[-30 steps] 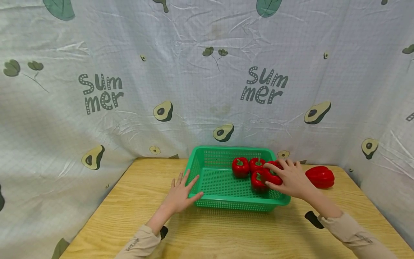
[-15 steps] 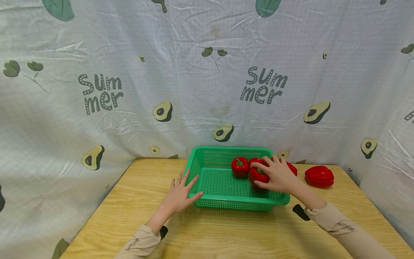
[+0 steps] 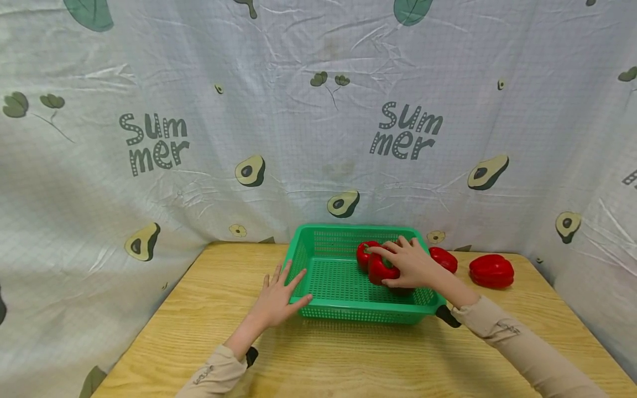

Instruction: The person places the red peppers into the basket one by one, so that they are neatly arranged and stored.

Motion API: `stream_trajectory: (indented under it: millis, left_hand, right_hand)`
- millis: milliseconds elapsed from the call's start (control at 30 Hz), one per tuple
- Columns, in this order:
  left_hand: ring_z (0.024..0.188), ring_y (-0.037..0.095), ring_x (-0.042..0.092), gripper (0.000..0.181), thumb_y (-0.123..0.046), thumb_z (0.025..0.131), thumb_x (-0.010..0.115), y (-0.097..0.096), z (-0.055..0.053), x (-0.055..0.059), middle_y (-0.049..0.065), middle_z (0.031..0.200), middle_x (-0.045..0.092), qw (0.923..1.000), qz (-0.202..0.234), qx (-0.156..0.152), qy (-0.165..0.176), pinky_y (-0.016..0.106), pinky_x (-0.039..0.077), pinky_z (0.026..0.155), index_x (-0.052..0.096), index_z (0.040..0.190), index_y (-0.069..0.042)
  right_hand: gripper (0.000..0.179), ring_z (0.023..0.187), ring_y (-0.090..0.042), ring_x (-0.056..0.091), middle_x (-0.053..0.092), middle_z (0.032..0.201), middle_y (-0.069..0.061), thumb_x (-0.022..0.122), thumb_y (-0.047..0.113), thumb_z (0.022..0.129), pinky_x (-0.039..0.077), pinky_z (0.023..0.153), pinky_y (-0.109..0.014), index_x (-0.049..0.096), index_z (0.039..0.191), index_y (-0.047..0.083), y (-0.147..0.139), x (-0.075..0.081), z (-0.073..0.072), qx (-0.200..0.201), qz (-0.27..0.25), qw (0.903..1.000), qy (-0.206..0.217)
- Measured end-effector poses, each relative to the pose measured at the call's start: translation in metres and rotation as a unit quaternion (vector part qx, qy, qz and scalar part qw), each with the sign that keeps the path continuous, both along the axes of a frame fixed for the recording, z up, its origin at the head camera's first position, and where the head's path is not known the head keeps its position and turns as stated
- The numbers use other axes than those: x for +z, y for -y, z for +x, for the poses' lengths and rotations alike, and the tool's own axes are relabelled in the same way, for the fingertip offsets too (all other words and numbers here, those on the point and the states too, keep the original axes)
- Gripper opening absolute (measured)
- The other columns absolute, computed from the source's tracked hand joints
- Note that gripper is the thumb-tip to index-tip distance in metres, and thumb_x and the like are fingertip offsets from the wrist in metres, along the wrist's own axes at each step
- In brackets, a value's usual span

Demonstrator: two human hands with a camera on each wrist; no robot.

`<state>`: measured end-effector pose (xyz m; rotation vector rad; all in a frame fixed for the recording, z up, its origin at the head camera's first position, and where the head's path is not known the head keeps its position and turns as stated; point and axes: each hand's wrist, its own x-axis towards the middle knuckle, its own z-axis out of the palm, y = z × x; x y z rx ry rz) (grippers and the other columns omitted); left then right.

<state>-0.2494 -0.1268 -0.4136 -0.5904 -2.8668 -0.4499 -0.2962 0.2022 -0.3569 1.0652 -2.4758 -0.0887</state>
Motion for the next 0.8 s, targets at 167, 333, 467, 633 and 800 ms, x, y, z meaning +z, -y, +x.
stream_trajectory:
  millis: [167, 333, 467, 633, 800]
  left_hand:
    - [0.135, 0.042, 0.01, 0.064, -0.054, 0.086, 0.045, 0.0, 0.001, 0.001, 0.018, 0.149, 0.014, 1.0, 0.002, 0.001, -0.006, 0.064, 0.018, 0.1, 0.03, 0.141, -0.023]
    - [0.135, 0.042, 0.011, 0.064, -0.054, 0.086, 0.044, 0.0, 0.001, 0.002, 0.018, 0.149, 0.014, 1.0, 0.0, 0.001, -0.006, 0.064, 0.018, 0.1, 0.031, 0.14, -0.022]
    - [0.136, 0.041, 0.01, 0.064, -0.054, 0.086, 0.044, -0.001, 0.001, 0.001, 0.018, 0.149, 0.013, 1.0, -0.002, 0.003, -0.004, 0.064, 0.018, 0.101, 0.029, 0.141, -0.023]
    - [0.136, 0.041, 0.01, 0.065, -0.054, 0.086, 0.044, 0.0, 0.0, 0.001, 0.018, 0.149, 0.012, 1.0, -0.002, 0.003, -0.001, 0.064, 0.017, 0.101, 0.029, 0.141, -0.023]
    - [0.136, 0.041, 0.01, 0.065, -0.053, 0.086, 0.045, 0.0, 0.001, 0.001, 0.018, 0.149, 0.012, 1.0, -0.001, 0.001, 0.002, 0.064, 0.017, 0.101, 0.028, 0.141, -0.023]
  right_hand:
    - [0.075, 0.088, -0.021, 0.041, 0.058, 0.11, -0.003, 0.07, 0.05, 0.067, 0.03, 0.064, -0.034, 0.045, 0.127, 0.012, 0.002, 0.002, 0.0, -0.016, 0.025, 0.9993, 0.025]
    - [0.072, 0.089, -0.024, 0.044, 0.059, 0.11, -0.004, 0.069, 0.052, 0.067, 0.031, 0.064, -0.035, 0.047, 0.122, 0.01, 0.004, 0.008, 0.001, -0.021, 0.044, 0.9981, 0.037]
    - [0.072, 0.084, -0.021, 0.042, 0.058, 0.108, -0.003, 0.069, 0.052, 0.067, 0.028, 0.062, -0.032, 0.048, 0.122, 0.01, 0.008, 0.013, -0.001, -0.019, 0.059, 0.997, 0.045]
    - [0.072, 0.083, -0.021, 0.042, 0.056, 0.11, -0.004, 0.069, 0.05, 0.068, 0.028, 0.062, -0.032, 0.048, 0.123, 0.009, 0.013, 0.014, -0.007, -0.007, 0.072, 0.9957, 0.058]
    - [0.076, 0.089, -0.025, 0.042, 0.054, 0.116, -0.009, 0.07, 0.049, 0.068, 0.033, 0.067, -0.039, 0.045, 0.125, 0.005, 0.019, 0.01, -0.015, -0.013, 0.095, 0.9918, 0.085]
